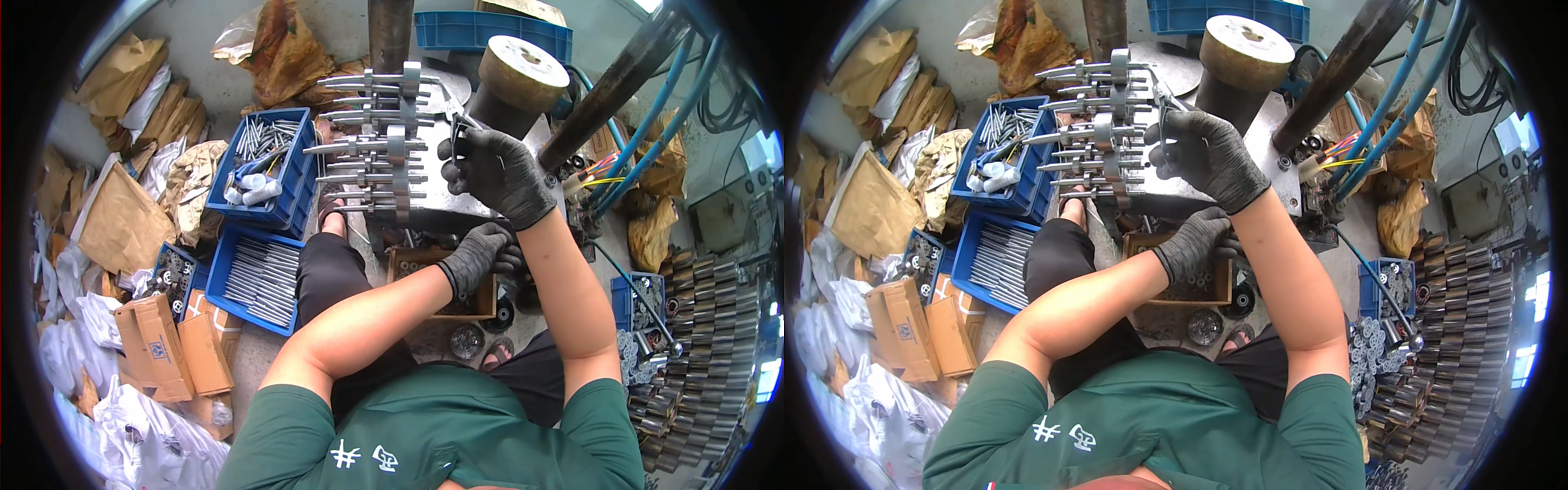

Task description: Using a hydraulic press to assemble metal components in a factory setting.

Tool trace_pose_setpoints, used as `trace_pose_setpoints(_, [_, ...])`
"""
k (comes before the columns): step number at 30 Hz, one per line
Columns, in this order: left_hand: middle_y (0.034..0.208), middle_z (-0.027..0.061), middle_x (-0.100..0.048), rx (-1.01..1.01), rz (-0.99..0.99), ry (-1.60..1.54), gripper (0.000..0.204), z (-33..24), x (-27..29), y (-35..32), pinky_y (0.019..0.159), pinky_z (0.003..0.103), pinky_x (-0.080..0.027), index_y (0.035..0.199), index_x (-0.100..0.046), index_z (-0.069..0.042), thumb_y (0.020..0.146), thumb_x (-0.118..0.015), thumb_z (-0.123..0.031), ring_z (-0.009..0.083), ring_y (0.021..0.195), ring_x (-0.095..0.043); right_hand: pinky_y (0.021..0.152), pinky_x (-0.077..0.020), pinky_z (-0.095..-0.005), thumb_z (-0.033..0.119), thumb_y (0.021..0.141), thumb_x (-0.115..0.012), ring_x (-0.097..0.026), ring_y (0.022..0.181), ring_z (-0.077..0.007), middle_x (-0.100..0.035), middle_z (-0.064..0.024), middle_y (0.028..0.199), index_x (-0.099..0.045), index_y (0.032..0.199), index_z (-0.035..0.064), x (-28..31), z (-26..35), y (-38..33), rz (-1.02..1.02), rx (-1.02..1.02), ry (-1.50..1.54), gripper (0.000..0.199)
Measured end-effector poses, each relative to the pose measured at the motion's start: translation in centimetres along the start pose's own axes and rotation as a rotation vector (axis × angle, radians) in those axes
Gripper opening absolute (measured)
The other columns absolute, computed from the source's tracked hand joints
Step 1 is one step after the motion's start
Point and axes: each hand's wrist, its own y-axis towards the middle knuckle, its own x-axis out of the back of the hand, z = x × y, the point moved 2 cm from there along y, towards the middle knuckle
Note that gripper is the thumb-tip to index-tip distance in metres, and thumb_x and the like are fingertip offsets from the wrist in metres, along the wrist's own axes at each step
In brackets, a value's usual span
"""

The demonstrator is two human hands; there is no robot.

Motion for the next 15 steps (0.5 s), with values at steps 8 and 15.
trace_pose_setpoints(8, [0.103, 0.0105, -0.068, -0.088, 0.003, 0.104, 0.022, -2.1, -0.5, -0.9, 0.089, 0.035, -0.054, 0.115, -0.065, -0.003, 0.099, -0.06, -0.017, 0.0231, 0.101, -0.068, 0.065, -0.05, -0.025, 0.01, 0.082, -0.065, -0.056, 0.072, -0.0102, -0.056, -0.003, 0.09, -0.056, 0.118, -0.0019, 5.7, -0.7, -8.6, -0.399, 0.399, -0.92, 0.039])
trace_pose_setpoints(15, [0.103, 0.0044, -0.068, -0.096, -0.004, 0.227, 0.029, -3.1, -0.9, -2.0, 0.09, 0.034, -0.053, 0.126, -0.064, -0.003, 0.101, -0.056, -0.015, 0.0151, 0.099, -0.062, 0.072, -0.0525, -0.0305, 0.002, 0.081, -0.067, -0.06, 0.079, -0.0135, -0.061, -0.0032, 0.092, -0.055, 0.119, 0.0032, 9.7, -5.0, -15.3, -0.625, 0.277, -0.421, 0.039])
